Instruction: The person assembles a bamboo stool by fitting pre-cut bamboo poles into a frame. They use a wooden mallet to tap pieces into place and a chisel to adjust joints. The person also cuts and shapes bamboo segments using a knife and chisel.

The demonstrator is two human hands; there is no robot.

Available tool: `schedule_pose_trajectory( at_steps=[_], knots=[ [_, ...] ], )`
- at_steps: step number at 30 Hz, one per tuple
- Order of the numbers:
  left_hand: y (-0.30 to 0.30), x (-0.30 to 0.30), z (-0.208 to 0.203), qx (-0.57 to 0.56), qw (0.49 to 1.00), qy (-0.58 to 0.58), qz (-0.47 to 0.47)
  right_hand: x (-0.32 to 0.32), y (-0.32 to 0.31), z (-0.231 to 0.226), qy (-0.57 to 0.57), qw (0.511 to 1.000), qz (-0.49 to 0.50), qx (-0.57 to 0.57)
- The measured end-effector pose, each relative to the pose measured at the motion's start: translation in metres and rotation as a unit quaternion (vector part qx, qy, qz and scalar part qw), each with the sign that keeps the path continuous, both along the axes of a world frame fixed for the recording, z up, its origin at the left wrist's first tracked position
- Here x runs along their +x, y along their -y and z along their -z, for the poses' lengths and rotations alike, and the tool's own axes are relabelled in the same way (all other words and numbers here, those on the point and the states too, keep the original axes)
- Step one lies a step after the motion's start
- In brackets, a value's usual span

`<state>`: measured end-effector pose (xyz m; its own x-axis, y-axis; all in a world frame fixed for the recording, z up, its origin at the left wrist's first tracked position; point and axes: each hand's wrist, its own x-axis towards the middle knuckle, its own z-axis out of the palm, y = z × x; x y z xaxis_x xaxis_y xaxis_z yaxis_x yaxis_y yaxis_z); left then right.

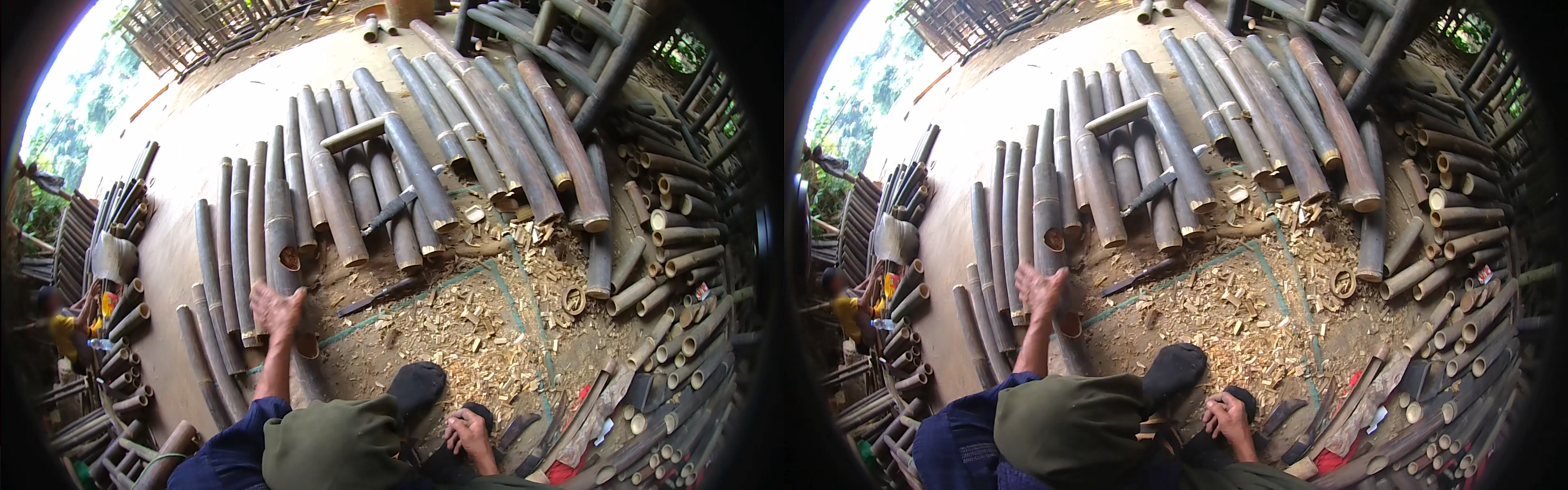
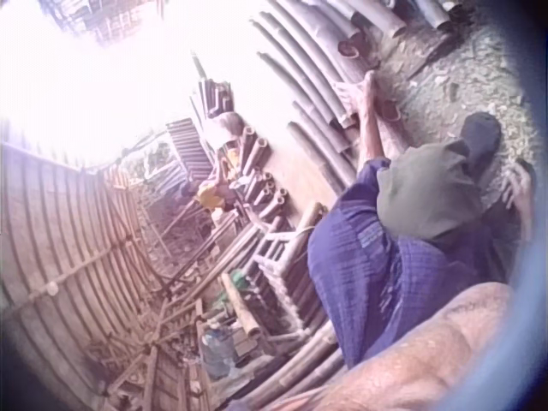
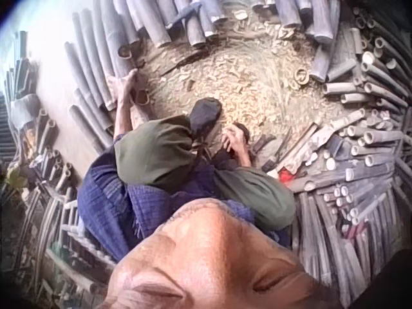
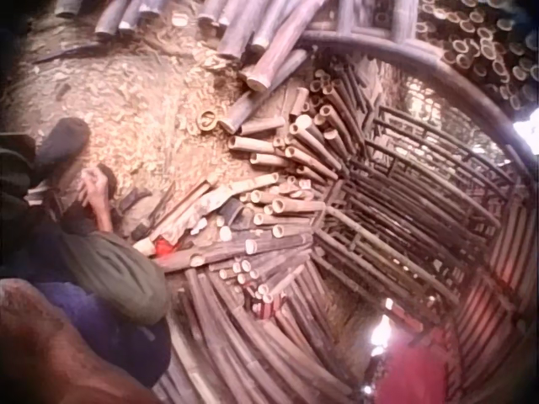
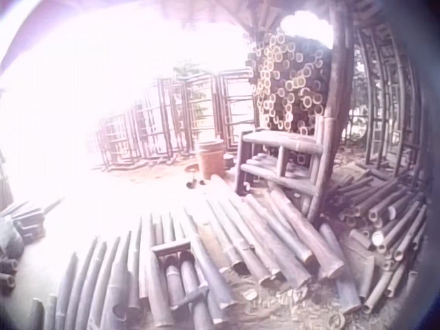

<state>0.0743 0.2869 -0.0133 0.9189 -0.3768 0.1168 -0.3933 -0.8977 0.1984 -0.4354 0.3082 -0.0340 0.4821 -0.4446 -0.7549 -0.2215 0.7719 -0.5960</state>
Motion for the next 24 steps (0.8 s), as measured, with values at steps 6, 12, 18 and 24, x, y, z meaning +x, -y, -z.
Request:
schedule_pose_trajectory(
  at_steps=[6,12,18,24],
  knots=[
    [0.002,-0.010,0.010,0.044,0.985,-0.152,-0.072,0.000,0.014,-0.007,-0.013,0.999,-0.014,0.033],
    [-0.025,0.032,0.045,-0.110,0.975,-0.191,0.016,-0.051,0.041,-0.010,-0.138,0.937,0.097,-0.307],
    [-0.018,-0.031,-0.014,-0.236,0.928,-0.257,0.132,-0.190,0.044,-0.029,-0.711,0.564,0.198,-0.369],
    [0.068,-0.131,-0.095,-0.432,0.770,-0.423,0.206,-0.299,-0.031,0.033,-0.696,0.647,0.204,-0.233]
  ],
)
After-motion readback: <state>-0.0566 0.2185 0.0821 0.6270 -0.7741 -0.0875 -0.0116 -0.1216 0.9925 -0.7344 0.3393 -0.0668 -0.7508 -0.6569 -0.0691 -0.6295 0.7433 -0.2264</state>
